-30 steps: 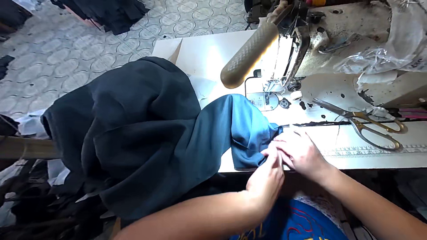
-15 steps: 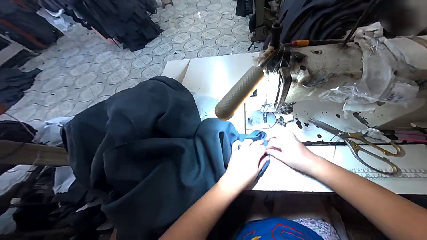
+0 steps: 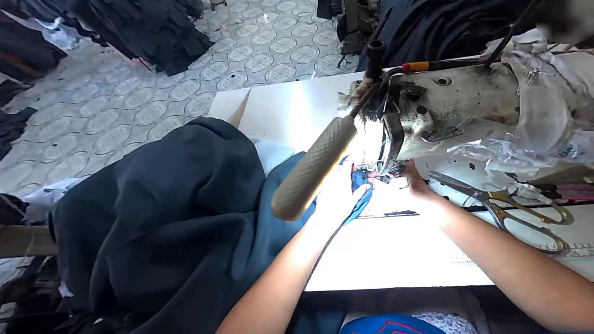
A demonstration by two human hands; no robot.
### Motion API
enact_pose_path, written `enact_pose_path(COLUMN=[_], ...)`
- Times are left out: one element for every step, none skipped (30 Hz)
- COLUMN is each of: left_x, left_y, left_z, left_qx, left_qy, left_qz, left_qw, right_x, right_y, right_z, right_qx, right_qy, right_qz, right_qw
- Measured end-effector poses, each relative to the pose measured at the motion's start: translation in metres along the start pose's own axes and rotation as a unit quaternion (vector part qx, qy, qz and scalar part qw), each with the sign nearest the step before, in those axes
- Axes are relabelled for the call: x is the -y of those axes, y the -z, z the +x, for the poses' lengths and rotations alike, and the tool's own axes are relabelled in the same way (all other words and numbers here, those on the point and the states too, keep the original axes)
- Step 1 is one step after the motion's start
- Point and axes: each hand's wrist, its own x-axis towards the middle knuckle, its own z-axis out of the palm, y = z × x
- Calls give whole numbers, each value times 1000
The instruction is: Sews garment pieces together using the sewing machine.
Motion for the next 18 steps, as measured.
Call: enact_pose_path(left_x=[0,0,0,1,1,1,0,-1,-3,-4,-4,-4,-3,-2,-1,0,0,0], left_y=[0,0,-1,-3,-4,-4,-4,-3,-1,-2,-2,-1,-2,-3,-4,-5,-4,-4], left_z=[0,0,0,-1,-1,-1,-1,0,1,1,2,2,2,2,3,4,6,8], left_qx=[4,5,-6,-21,-32,-36,-34,-23,-7,-3,-1,-2,-10,-16,-17,-14,-2,7], left_qy=[1,0,-8,-16,-21,-22,-17,-6,10,19,26,30,28,24,23,26,32,37], left_qz=[2,6,7,6,8,14,20,22,23,24,24,22,18,13,9,9,12,13], left_qw=[1000,1000,1000,1000,999,999,999,999,1000,1000,999,999,999,1000,1000,1000,999,999], right_x=[1,2,4,5,6,8,8,7,8,10,12,14,15,16,16,15,13,10], right_y=[1,1,2,3,4,5,6,6,9,11,13,15,17,18,18,17,14,12], right_z=[-1,-1,-1,-1,0,0,-1,-2,-3,-5,-5,-6,-6,-6,-5,-5,-4,-3], right_qx=[-1,2,10,21,28,40,43,42,44,46,44,43,44,42,40,36,23,7], right_qy=[-8,-17,-29,-37,-42,-48,-45,-37,-31,-27,-26,-28,-29,-27,-27,-29,-21,-7], right_qz=[3,2,3,0,-10,-16,-9,-6,-1,-3,1,8,13,13,10,6,5,3], right_qw=[1000,1000,1000,999,999,998,998,998,999,999,999,999,999,999,999,999,999,1000])
